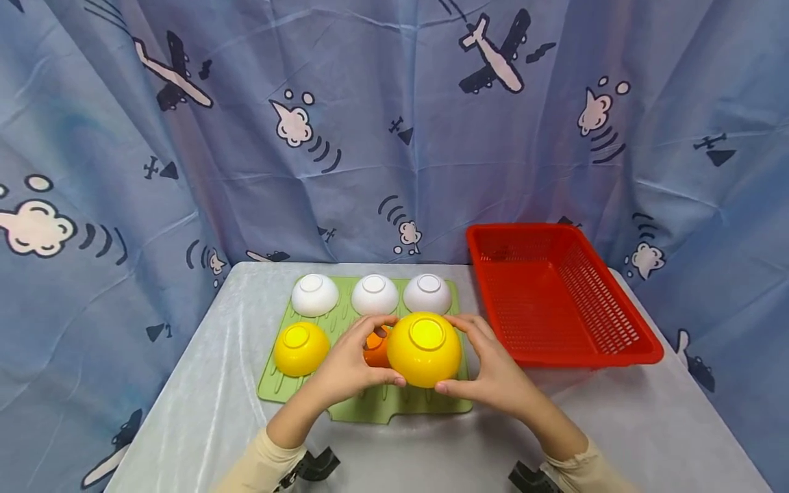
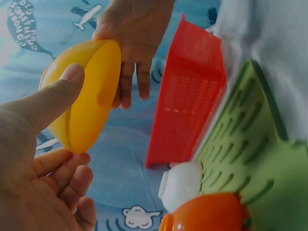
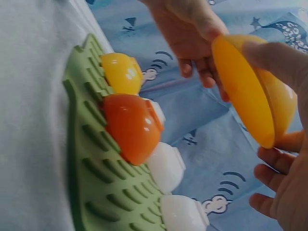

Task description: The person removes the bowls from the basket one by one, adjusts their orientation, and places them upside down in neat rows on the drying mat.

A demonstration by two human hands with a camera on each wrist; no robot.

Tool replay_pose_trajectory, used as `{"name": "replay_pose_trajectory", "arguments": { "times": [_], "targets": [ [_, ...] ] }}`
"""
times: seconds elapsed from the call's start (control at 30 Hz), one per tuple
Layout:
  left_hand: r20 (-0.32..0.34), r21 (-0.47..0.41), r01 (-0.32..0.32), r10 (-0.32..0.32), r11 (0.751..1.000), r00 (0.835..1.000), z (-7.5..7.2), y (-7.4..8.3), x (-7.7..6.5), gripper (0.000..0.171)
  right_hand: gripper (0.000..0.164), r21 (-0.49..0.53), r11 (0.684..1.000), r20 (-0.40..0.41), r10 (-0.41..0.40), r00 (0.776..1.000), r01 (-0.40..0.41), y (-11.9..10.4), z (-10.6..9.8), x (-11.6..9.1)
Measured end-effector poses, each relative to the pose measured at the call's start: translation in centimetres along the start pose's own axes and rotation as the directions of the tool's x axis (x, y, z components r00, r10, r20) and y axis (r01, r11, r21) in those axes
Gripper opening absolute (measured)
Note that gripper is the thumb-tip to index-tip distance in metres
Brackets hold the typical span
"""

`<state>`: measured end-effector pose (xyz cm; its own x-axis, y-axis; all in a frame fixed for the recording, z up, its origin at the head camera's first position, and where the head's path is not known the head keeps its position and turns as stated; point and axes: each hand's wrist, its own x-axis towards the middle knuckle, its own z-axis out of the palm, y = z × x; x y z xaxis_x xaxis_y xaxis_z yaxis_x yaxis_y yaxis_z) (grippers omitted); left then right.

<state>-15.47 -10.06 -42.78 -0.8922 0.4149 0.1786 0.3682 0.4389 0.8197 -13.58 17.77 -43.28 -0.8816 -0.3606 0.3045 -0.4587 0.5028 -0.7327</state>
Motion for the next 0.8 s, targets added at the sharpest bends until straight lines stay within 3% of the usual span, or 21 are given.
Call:
{"name": "replay_pose_trajectory", "arguments": {
  "times": [0.2, 0.43, 0.6, 0.8],
  "targets": [
    [0.131, 0.109, -0.044, 0.029, 0.993, 0.991, -1.1, 0.2, 2.4, 0.088, 0.098, 0.008, 0.994, -0.073, 0.109, 0.991, -0.108, 0.1, 0.7, -0.4],
    [0.318, 0.177, -0.088, 0.027, 0.980, 0.948, -1.9, 0.1, 6.2, 0.087, 0.097, 0.004, 0.975, -0.164, 0.221, 0.961, -0.223, 0.9, 2.5, -0.8],
    [0.389, 0.247, -0.124, 0.019, 0.961, 0.921, -1.9, -0.7, 9.0, 0.084, 0.100, -0.013, 0.944, -0.205, 0.320, 0.925, -0.329, 1.7, 3.5, -0.1],
    [0.453, 0.308, -0.139, -0.017, 0.941, 0.891, -1.1, -2.3, 11.0, 0.083, 0.100, -0.029, 0.910, -0.222, 0.398, 0.890, -0.414, 3.2, 5.3, 0.4]
  ]
}}
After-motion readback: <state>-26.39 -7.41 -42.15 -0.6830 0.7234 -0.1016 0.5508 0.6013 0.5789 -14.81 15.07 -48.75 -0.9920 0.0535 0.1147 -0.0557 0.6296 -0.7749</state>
